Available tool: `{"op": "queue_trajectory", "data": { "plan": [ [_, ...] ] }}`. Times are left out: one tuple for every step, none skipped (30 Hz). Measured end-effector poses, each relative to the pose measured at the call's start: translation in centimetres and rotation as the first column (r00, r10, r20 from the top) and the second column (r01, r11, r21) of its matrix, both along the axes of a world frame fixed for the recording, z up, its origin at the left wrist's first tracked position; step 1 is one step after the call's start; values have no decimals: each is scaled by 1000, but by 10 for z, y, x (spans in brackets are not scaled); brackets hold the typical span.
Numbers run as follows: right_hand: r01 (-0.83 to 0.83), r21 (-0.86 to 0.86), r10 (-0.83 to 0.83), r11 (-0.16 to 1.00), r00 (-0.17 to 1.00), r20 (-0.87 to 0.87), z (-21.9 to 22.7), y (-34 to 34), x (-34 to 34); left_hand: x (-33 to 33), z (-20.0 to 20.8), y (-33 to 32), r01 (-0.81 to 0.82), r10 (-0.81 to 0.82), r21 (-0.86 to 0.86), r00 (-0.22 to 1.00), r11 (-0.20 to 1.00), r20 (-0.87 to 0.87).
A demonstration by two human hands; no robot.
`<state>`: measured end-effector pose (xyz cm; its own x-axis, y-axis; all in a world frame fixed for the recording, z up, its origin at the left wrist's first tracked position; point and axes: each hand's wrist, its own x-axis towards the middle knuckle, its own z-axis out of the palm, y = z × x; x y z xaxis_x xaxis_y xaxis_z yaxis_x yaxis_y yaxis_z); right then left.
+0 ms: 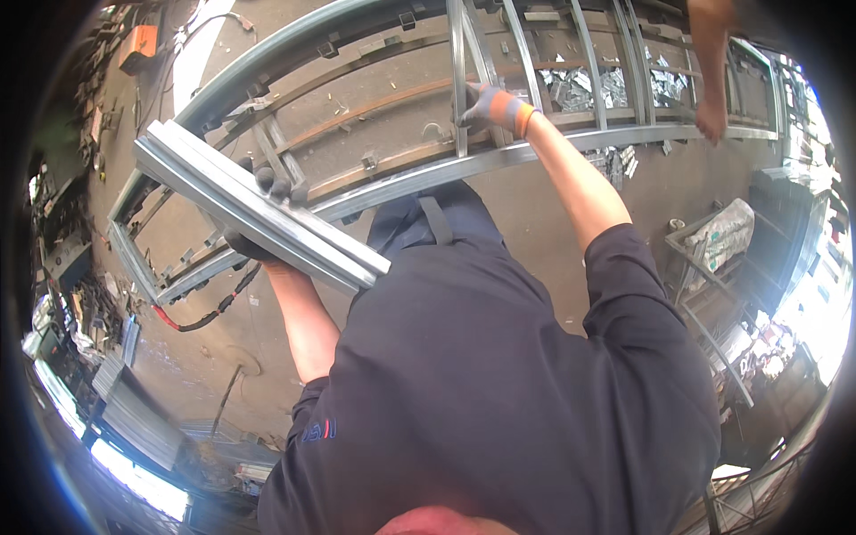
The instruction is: The person picks up metal bars and places them into a metal frame structure on the floor. They repeatedly insert bars into slots, adjust their positions, and retrieve more bars from a nearby pile to continue assembly.
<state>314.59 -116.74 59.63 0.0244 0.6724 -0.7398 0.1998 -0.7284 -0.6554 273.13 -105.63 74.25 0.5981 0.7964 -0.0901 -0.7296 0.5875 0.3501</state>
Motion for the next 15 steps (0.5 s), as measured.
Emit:
{"op": "queue_trajectory", "data": {
  "plan": [
    [-116, 32, 113, 993, 990, 88, -3, 2, -3, -1, 0, -1, -11, 11, -34, 1000, 999, 0],
    [-93, 18, 94, 995, 995, -45, -6, 5, -5, -1, 1, -4, -29, 29, 6, 997, 1000, -72],
    [-36, 60, 38, 998, 999, -20, -10, 6, -11, -2, 1, -5, -37, 37, -3, 995, 999, -90],
    [-10, 55, 10, 998, 1000, 4, -13, 8, -15, -1, 0, -7, -41, 41, -1, 996, 999, -81],
    [52, 37, -55, 998, 996, 77, -17, 11, -20, 0, 0, -8, -40, 40, -5, 996, 999, -77],
    [-104, 65, 85, 992, 963, 254, -19, 12, -24, 2, 0, -8, -35, 36, 9, 998, 999, -52],
    [-127, -27, 128, 992, 917, 379, -20, 16, -29, 3, 0, -8, -33, 34, 9, 997, 999, -66],
    [-187, -78, 202, 979, 917, 344, -20, 19, -32, 5, 1, -8, -29, 30, 10, 996, 1000, -79],
    [-220, -98, 240, 971, 910, 339, -19, 23, -36, 7, 2, -7, -41, 41, -1, 997, 999, -72],
    [-381, -86, 382, 921, 834, 398, -17, 28, -37, 10, 4, -7, -18, 20, 27, 997, 999, -68],
    [-355, -125, 376, 926, 861, 342, -14, 31, -39, 13, 5, -6, -5, 7, 38, 999, 999, -47],
    [-335, -107, 350, 936, 860, 372, -11, 37, -39, 15, 7, -5, 7, -5, 46, 999, 999, -43],
    [-371, -172, 408, 913, 848, 337, -8, 39, -41, 17, 9, -3, 1, 0, 40, 1000, 999, -23],
    [-307, -294, 367, 905, 914, 175, -5, 44, -39, 19, 11, -1, 7, -6, 20, 1000, 1000, -24],
    [-350, -264, 414, 899, 876, 247, -3, 44, -41, 21, 12, 0, 9, -8, 26, 1000, 1000, -7]
  ]
}}
